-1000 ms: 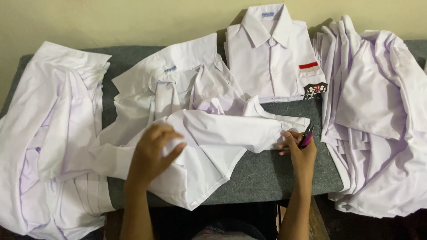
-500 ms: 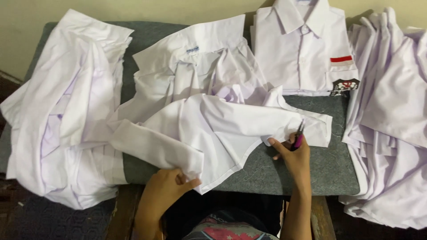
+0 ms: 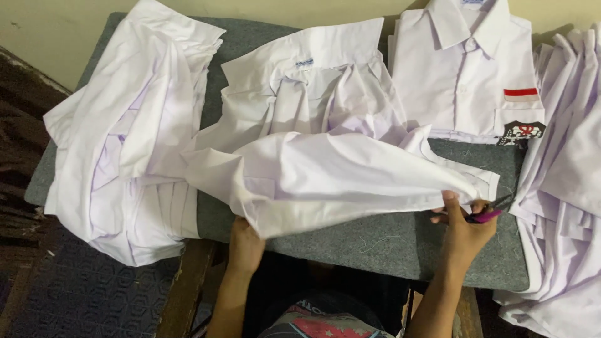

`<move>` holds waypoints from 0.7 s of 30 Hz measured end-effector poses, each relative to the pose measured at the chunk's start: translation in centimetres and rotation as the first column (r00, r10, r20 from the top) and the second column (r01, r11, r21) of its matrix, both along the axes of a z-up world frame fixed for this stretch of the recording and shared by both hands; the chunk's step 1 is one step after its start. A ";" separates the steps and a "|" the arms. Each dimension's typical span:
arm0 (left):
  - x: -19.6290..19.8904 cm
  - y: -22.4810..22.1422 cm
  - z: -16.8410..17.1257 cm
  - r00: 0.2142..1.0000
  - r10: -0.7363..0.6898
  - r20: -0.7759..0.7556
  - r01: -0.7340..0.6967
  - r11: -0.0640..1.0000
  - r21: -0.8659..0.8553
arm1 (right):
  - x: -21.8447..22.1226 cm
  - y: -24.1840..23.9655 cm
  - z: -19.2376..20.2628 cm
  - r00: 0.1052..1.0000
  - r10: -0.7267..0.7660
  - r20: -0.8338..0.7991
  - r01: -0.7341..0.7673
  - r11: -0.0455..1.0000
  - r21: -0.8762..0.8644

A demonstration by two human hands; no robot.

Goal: Trimming loose threads from white shirts using scissors and folding them neatly.

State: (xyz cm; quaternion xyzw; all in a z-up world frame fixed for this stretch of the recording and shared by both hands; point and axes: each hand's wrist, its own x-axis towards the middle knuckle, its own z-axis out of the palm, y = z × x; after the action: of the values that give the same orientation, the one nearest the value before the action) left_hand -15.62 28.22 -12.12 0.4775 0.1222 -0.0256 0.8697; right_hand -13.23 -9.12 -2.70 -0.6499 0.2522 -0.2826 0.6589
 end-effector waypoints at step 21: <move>-0.2 -0.5 9.5 0.859 -0.505 -0.084 -0.054 -0.253 0.966 | -2.4 -1.3 -0.8 0.969 -0.207 -0.133 0.189 0.973 -0.135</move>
State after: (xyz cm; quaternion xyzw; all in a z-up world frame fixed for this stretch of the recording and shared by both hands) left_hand -15.82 27.72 -2.66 0.9744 -0.1598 -0.0020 0.1583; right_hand -15.64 -10.43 -3.55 -0.6793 0.3460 -0.3135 0.5662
